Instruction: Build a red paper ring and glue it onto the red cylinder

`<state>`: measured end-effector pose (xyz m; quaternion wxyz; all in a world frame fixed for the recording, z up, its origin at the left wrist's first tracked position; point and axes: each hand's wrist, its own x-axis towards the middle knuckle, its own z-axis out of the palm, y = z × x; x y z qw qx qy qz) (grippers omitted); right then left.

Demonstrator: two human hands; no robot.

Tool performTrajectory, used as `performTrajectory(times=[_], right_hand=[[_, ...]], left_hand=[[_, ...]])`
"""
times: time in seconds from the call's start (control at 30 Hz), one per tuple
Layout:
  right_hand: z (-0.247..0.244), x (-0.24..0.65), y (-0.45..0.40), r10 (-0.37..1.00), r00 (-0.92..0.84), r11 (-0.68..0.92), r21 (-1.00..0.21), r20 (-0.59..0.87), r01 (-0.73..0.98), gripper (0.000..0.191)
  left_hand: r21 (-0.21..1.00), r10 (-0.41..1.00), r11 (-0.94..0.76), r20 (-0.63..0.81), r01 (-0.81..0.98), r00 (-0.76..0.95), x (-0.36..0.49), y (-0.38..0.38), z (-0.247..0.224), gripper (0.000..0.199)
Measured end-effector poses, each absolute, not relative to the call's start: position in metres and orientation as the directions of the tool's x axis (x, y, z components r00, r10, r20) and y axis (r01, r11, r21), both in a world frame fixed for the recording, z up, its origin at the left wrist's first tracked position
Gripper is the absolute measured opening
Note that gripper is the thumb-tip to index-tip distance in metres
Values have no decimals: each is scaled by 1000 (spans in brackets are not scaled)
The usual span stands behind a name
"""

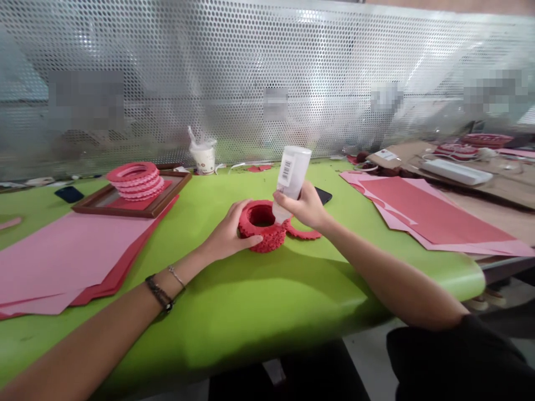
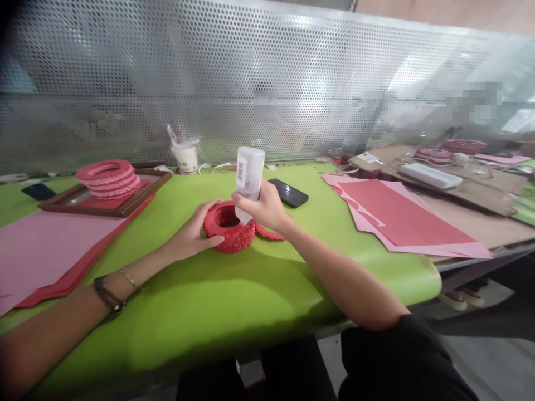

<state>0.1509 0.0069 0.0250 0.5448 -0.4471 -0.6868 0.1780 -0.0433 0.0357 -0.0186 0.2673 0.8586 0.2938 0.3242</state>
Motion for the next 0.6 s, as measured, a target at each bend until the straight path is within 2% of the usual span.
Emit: performTrajectory(times=[0.1,0.2,0.3,0.43,0.6], right_hand=[[28,160,15,793,58,526,-729,607,437,20],[31,157,13,784,100,550,-761,612,343,22],[30,143,3,813,24,561,-793,582,237,21],[24,132,-5,834,-66,545,-796,548,263,19],[21,146,6,847,20,504,-816,531,284,20]], left_hand=[[664,692,-666,380,340,613,-43,36,-18,81],[697,711,-635,358,333,605,-43,38,-19,84],[720,712,-619,343,315,613,-44,40,-20,88],[742,722,-594,321,311,613,-45,42,-19,96],[745,724,-587,306,319,618,-45,41,-19,97]])
